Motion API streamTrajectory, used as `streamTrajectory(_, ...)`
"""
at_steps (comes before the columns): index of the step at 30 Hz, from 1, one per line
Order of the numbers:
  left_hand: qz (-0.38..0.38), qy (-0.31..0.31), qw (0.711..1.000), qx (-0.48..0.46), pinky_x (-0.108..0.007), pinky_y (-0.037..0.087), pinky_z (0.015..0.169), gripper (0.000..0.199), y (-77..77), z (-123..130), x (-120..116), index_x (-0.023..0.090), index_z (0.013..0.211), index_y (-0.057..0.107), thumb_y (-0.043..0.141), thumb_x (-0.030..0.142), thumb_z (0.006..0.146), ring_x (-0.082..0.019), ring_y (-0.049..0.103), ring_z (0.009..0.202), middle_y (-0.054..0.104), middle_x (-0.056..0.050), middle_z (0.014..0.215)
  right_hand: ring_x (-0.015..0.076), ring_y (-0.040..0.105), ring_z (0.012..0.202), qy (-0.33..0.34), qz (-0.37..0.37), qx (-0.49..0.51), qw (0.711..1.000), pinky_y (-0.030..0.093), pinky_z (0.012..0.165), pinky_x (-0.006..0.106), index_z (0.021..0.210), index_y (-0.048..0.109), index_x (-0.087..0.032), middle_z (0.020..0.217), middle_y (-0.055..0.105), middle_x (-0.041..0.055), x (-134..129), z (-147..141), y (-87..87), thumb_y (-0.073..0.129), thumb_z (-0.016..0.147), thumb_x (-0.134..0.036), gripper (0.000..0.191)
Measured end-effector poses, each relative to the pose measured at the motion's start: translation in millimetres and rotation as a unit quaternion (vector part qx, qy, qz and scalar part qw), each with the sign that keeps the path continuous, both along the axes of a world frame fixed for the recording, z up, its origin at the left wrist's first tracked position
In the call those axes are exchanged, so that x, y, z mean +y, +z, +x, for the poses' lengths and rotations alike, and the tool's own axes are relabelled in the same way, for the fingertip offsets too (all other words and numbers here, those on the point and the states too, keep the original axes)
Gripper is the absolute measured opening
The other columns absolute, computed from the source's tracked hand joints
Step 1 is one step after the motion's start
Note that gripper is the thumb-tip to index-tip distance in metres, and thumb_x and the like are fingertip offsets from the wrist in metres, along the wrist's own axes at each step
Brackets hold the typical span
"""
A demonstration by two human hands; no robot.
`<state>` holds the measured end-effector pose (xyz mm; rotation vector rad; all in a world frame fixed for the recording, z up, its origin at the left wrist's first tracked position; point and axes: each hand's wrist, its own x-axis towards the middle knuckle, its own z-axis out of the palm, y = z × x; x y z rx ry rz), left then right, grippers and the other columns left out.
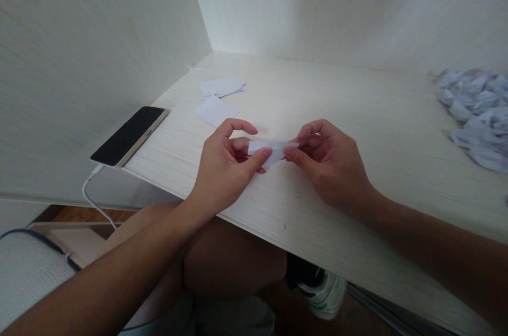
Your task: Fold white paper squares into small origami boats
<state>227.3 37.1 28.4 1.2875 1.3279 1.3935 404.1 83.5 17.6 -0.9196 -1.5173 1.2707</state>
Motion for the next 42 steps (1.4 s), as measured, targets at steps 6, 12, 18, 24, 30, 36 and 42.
streamTrajectory(6, 0.004, 0.02, 1.0, 0.001, -0.021, 0.058, 0.046, 0.036, 4.7, -8.3, 3.5, 0.021, 0.093, 0.057, 0.086, 0.021, 0.072, -0.012, 0.065, 0.046, 0.06, 0.011, 0.054, 0.0142, 0.069, 0.067, -0.021, -0.011, 0.017, 1.0, 0.057, 0.063, 0.03, 0.081, 0.047, -0.026, 0.071, 0.066, -0.0055, 2.9, 0.5, 0.5, 0.083, 0.076, -0.018, 0.038)
streamTrajectory(12, 0.003, 0.004, 1.0, -0.016, -0.022, 0.06, 0.048, 0.028, 6.3, -11.3, 4.0, 0.02, 0.092, 0.063, 0.084, 0.02, 0.073, -0.012, 0.066, 0.053, 0.062, 0.008, 0.059, 0.0132, 0.07, 0.067, -0.011, -0.002, 0.04, 0.999, 0.057, 0.064, 0.028, 0.08, 0.049, -0.025, 0.072, 0.065, -0.0059, 4.7, 1.4, 0.7, 0.084, 0.075, -0.015, 0.037)
streamTrajectory(18, -0.009, -0.018, 0.999, -0.046, -0.023, 0.061, 0.05, 0.027, 5.0, -16.7, 5.7, 0.022, 0.091, 0.06, 0.082, 0.021, 0.076, -0.017, 0.073, 0.066, 0.072, 0.002, 0.067, 0.0138, 0.069, 0.068, 0.0, 0.015, 0.041, 0.999, 0.058, 0.068, 0.031, 0.075, 0.056, -0.023, 0.07, 0.064, -0.0038, 3.6, 0.7, 0.9, 0.078, 0.081, -0.015, 0.024)
streamTrajectory(24, 0.015, -0.004, 1.0, -0.017, -0.025, 0.062, 0.05, 0.034, 4.4, -16.2, 4.9, 0.026, 0.093, 0.051, 0.082, 0.026, 0.079, -0.019, 0.075, 0.067, 0.067, 0.005, 0.066, 0.0183, 0.068, 0.073, -0.017, 0.066, -0.011, 0.998, 0.06, 0.075, 0.038, 0.077, 0.065, -0.026, 0.076, 0.07, 0.0004, -0.2, 1.5, 2.8, 0.075, 0.085, -0.017, 0.016)
streamTrajectory(30, 0.065, 0.021, 0.997, 0.033, -0.024, 0.064, 0.055, 0.025, 6.7, -13.1, 0.9, 0.023, 0.085, 0.056, 0.081, 0.025, 0.082, -0.016, 0.074, 0.068, 0.068, 0.003, 0.07, 0.0195, 0.07, 0.075, -0.024, 0.084, -0.029, 0.996, 0.061, 0.079, 0.04, 0.079, 0.073, -0.028, 0.079, 0.074, 0.0002, -0.7, 3.1, 2.0, 0.075, 0.087, -0.02, 0.012)
streamTrajectory(36, 0.08, 0.004, 0.994, 0.079, -0.024, 0.065, 0.061, 0.008, 6.4, -15.4, -0.5, 0.019, 0.085, 0.074, 0.081, 0.021, 0.083, -0.014, 0.072, 0.068, 0.073, -0.001, 0.077, 0.0199, 0.072, 0.082, -0.021, 0.088, -0.024, 0.996, 0.061, 0.084, 0.04, 0.084, 0.077, -0.028, 0.088, 0.078, 0.0016, -1.8, 3.1, 1.3, 0.077, 0.087, -0.021, 0.008)
streamTrajectory(42, 0.035, -0.053, 0.994, 0.092, -0.024, 0.065, 0.062, 0.014, 10.0, -25.0, 0.8, 0.019, 0.095, 0.083, 0.085, 0.021, 0.081, -0.016, 0.075, 0.064, 0.074, 0.0, 0.068, 0.0184, 0.071, 0.077, 0.007, 0.044, -0.01, 0.999, 0.062, 0.075, 0.037, 0.084, 0.077, -0.027, 0.083, 0.077, 0.001, 2.2, 3.8, 2.5, 0.082, 0.084, -0.023, 0.006)
